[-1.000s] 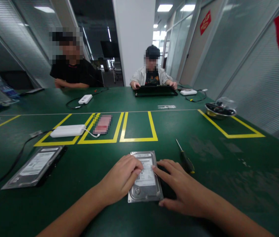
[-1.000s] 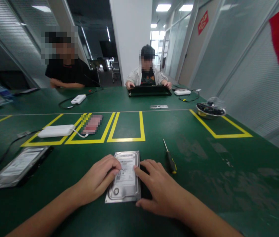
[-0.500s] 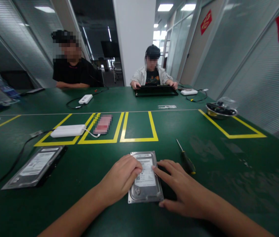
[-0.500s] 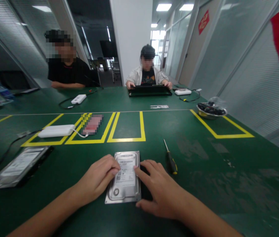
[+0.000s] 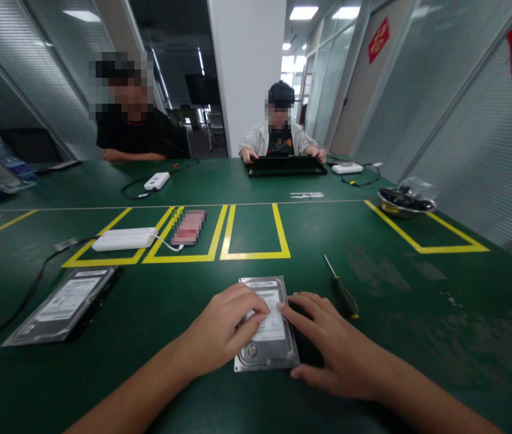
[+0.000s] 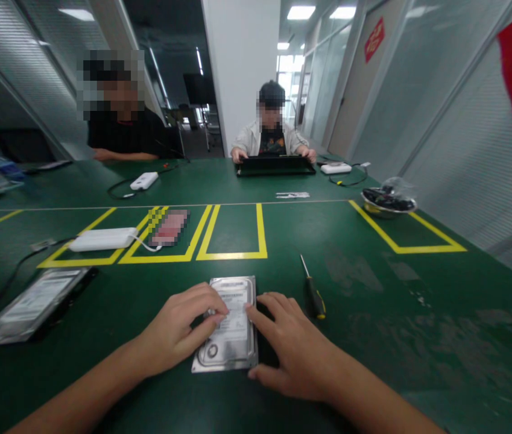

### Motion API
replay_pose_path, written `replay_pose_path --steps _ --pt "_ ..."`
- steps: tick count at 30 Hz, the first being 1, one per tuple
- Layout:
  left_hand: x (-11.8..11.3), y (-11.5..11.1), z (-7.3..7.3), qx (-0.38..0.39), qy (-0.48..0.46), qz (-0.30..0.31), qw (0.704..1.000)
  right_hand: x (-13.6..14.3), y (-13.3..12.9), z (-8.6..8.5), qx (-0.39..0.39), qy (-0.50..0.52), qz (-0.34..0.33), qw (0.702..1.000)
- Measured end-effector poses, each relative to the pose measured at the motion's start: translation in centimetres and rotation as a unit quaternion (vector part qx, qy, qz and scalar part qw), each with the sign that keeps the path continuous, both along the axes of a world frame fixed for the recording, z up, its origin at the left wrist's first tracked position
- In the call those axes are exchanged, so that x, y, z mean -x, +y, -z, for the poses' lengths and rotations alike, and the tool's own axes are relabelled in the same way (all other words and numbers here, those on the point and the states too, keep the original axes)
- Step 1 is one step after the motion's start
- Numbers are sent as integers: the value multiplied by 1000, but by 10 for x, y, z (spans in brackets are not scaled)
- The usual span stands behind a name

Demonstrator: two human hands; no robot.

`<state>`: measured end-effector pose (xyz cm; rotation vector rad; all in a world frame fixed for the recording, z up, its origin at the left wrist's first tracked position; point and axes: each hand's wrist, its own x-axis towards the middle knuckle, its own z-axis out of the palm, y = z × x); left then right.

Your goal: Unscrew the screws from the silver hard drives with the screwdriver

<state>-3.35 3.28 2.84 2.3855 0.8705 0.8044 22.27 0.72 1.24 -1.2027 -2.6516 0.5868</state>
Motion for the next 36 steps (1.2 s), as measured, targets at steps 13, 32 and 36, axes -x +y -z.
replay_pose_path --steps 13,32,36 --pt "-2 5 -6 21 32 9 999 -3 1 -1 4 7 0 1000" --pt "-52 18 -9 -32 214 3 976 -7 5 -16 23 -59 33 997" --pt "-56 19 -6 -28 203 -2 979 -6 8 -14 2 -64 47 997"
